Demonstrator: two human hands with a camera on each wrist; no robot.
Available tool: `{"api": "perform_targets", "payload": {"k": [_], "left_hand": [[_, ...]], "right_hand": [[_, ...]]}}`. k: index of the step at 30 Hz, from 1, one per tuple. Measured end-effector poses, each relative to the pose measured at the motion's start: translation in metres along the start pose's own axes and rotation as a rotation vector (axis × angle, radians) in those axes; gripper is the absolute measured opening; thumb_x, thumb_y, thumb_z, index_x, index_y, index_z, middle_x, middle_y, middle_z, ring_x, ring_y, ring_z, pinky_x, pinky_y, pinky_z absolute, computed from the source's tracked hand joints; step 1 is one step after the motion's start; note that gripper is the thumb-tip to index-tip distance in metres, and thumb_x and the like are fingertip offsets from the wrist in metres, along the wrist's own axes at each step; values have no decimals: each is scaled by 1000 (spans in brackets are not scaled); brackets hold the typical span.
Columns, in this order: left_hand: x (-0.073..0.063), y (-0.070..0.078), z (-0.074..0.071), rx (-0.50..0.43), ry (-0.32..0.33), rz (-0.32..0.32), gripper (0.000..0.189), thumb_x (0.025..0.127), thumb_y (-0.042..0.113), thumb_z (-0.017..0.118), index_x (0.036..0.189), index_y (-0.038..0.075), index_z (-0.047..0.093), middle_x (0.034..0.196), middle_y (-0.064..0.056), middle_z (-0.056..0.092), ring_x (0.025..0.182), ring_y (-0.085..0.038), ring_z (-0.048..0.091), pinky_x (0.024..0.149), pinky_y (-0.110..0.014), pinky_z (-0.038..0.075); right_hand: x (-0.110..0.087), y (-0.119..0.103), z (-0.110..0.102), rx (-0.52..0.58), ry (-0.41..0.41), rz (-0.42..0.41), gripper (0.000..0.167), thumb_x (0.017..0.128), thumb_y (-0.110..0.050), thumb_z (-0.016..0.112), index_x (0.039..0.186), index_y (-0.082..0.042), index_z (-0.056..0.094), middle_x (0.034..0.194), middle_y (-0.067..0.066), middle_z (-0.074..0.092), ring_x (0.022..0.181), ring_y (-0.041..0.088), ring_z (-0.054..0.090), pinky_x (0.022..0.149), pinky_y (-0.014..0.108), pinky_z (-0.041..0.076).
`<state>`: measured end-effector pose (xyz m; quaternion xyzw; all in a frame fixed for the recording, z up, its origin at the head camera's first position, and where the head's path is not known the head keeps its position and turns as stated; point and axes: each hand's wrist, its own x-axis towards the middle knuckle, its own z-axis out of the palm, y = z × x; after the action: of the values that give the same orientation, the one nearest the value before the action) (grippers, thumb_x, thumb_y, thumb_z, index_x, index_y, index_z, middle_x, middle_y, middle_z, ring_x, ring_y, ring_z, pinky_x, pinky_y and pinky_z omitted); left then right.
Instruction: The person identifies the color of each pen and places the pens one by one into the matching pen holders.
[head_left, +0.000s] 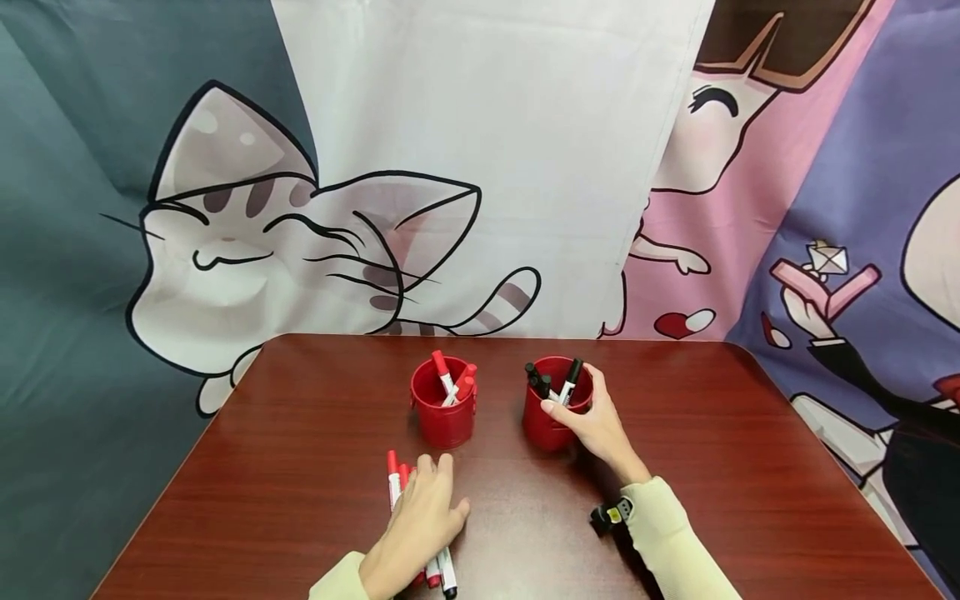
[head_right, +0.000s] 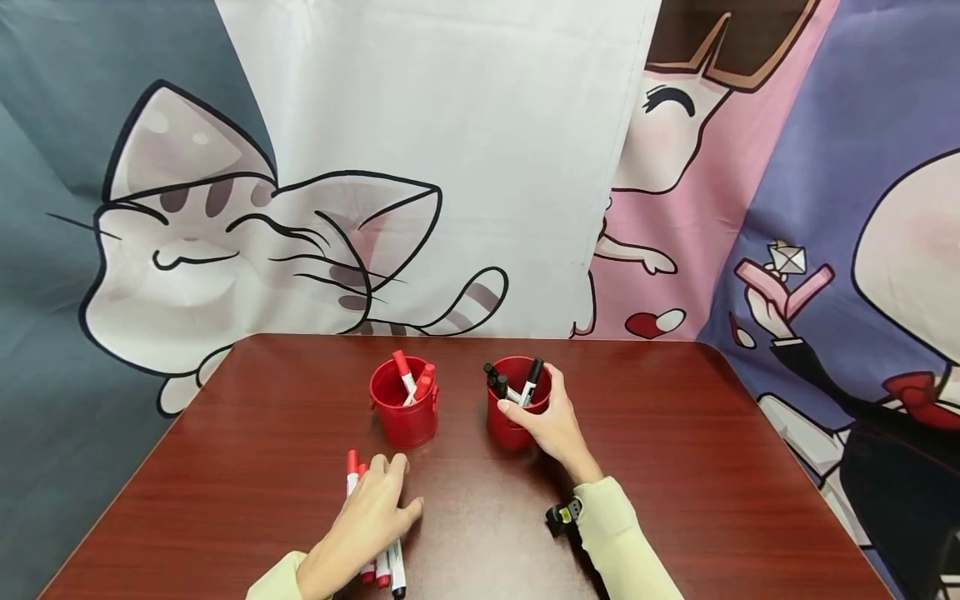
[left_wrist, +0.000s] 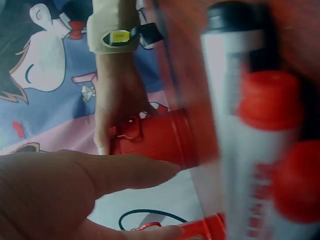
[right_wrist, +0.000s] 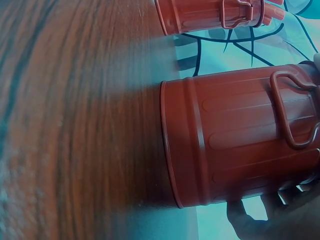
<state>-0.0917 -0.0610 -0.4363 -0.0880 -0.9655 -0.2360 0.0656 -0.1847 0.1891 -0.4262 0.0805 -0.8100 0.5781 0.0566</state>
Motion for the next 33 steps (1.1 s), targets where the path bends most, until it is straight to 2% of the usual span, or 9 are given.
{"api": "perform_targets", "payload": {"k": [6,14,20,28,33], "left_hand": [[-5,-5,6,63,-16,-28,37,65,16,76,90,1,53,76,-14,48,56,-26,53,50,-38,46],[-8,-5,12,127,76,15,33,61,8,75,81,2,49,70,-12,46,55,-28,54,44,-37,43],[-10,-3,14,173,120,47,31,59,5,71,78,2,46,65,-11,47,50,-29,53,40,-37,41],[-10,-5,19,141,109,74,25,60,4,68,74,0,48,61,-10,51,49,-28,55,42,-37,43],[-9,-6,19,89,76,76,21,58,2,66,71,0,50,59,-10,52,47,-27,54,41,-36,42]], "right_hand": [[1,1,-1,7,-3,-13,75,77,-23,74,135,-9,28,125,19,46,110,28,47,88,40,44],[1,2,0,16,-5,-16,75,77,-24,74,135,-10,29,124,19,47,110,28,47,88,41,44],[0,2,-1,19,1,-19,75,77,-23,74,135,-9,29,124,21,46,109,28,47,88,41,44],[0,2,-2,11,2,-20,74,77,-23,74,135,-9,29,123,17,47,109,28,47,87,40,44],[0,2,-2,16,-2,-25,75,77,-22,74,135,-9,29,124,19,47,110,28,47,88,40,44]]}}
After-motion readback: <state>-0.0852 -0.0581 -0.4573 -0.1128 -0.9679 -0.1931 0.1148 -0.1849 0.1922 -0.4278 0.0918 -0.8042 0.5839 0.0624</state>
